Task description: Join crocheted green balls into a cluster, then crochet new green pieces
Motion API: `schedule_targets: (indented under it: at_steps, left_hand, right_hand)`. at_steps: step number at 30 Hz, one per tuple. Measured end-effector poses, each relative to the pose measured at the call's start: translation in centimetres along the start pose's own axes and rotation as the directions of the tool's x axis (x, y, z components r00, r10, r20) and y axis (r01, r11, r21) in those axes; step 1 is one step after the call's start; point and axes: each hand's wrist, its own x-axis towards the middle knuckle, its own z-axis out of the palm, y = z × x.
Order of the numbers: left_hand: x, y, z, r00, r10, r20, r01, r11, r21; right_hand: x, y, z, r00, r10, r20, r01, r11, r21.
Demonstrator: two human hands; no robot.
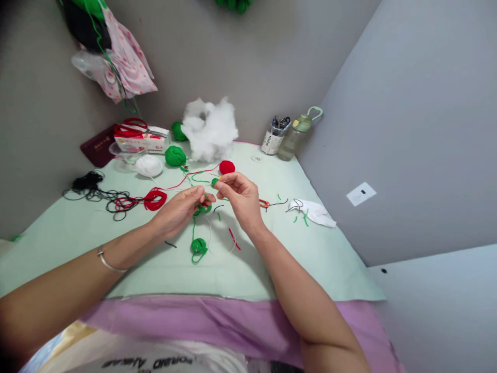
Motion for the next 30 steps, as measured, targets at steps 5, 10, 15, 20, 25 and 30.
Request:
schedule_targets:
  at_steps: [5, 10, 15, 20, 25, 30]
  left_hand:
    - [0.2, 0.0, -0.3, 0.998, -0.023, 0.054, 0.025, 0.999, -0.039]
    - [0.5, -0.1, -0.5, 0.999, 0.003, 0.044, 0.001, 0.996, -0.086]
    - [0.4, -0.3, -0.5, 0.995, 0.097, -0.015, -0.096, 0.994, 0.057]
    - [0.1, -0.7, -0.6, 0.954, 0.295, -0.057, -0.265, 0.915, 0.303]
    - [0.3, -1.3, -1.3, 0.828, 0.558, 0.055, -0.499, 0.687, 0.529]
    - [0.6, -1.4, -2.1, 0.760, 0.634, 0.139, -0.547, 0.510, 0.664]
  right_hand:
    - [0.1, 0.1, -0.1, 1.000, -0.022, -0.016, 0.021, 0.999, -0.035]
    - [0.1, 0.2, 0.0, 1.000, -0.024, -0.010, 0.024, 0.999, -0.042]
    - [-0.2, 0.4, 0.2, 0.997, -0.049, 0.052, 0.057, 0.986, -0.155]
    - [-0.2, 0.2, -0.3, 0.992, -0.020, 0.128, 0.061, 0.943, -0.328]
    - [0.0, 0.1, -0.9, 0.976, 0.096, 0.193, 0.002, 0.891, -0.454]
    - [0.0, 0.2, -0.8, 0.992, 0.074, 0.106, -0.033, 0.938, -0.346]
